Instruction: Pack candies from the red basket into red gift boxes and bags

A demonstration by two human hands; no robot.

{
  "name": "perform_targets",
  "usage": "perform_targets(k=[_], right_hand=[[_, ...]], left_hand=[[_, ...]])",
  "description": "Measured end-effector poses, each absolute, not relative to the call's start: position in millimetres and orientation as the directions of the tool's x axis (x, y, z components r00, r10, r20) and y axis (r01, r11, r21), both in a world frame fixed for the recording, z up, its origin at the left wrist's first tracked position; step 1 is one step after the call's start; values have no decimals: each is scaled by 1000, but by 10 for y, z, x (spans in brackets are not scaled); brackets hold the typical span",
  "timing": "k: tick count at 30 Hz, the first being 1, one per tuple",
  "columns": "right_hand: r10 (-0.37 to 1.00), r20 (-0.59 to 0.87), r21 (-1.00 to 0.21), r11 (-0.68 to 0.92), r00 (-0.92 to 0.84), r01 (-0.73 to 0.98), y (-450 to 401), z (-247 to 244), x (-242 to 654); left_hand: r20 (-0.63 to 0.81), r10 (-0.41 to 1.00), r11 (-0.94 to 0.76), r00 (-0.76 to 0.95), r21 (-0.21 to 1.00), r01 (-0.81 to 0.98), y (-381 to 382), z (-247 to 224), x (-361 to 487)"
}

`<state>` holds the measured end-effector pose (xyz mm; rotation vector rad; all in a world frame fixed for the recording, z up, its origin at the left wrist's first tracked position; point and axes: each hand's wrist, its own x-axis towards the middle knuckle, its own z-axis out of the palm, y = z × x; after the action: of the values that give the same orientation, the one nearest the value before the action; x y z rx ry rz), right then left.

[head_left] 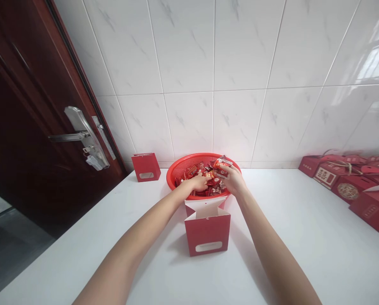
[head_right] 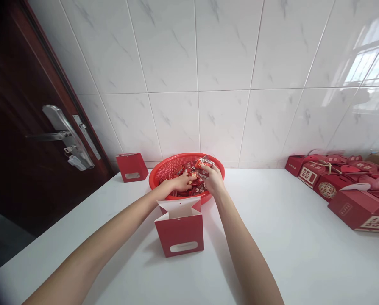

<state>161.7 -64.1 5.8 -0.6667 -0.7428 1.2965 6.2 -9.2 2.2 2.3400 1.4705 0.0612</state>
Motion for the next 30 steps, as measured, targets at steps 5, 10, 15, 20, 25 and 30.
perform_targets(k=[5, 10, 15, 20, 25, 30], right_hand=[[986, 109, -794, 161, 123, -586, -648, 66, 1615], [986, 110, -805, 164, 127, -570, -652, 70, 1617], [986, 104, -808, 159, 128, -568, -658, 74, 1612], [987, 102, -804, 154, 121, -574, -673, 81, 1608], [988, 100, -801, 151, 119, -579, -660, 76, 1612], [987, 94, -802, 151, 128, -578, -650, 73, 1616]], left_hand=[[-254, 871, -339, 421, 311, 888, -129, 90, 91], [-252, 857, -358, 450, 336, 871, -83, 76, 104], [-205, 870, -360, 449, 358, 861, -52, 41, 102], [-135, 894, -345, 427, 402, 848, -70, 39, 119], [-11, 911, -364, 412, 448, 817, -36, 41, 114], [-11, 915, -356, 403, 446, 821, 8, -1, 70]])
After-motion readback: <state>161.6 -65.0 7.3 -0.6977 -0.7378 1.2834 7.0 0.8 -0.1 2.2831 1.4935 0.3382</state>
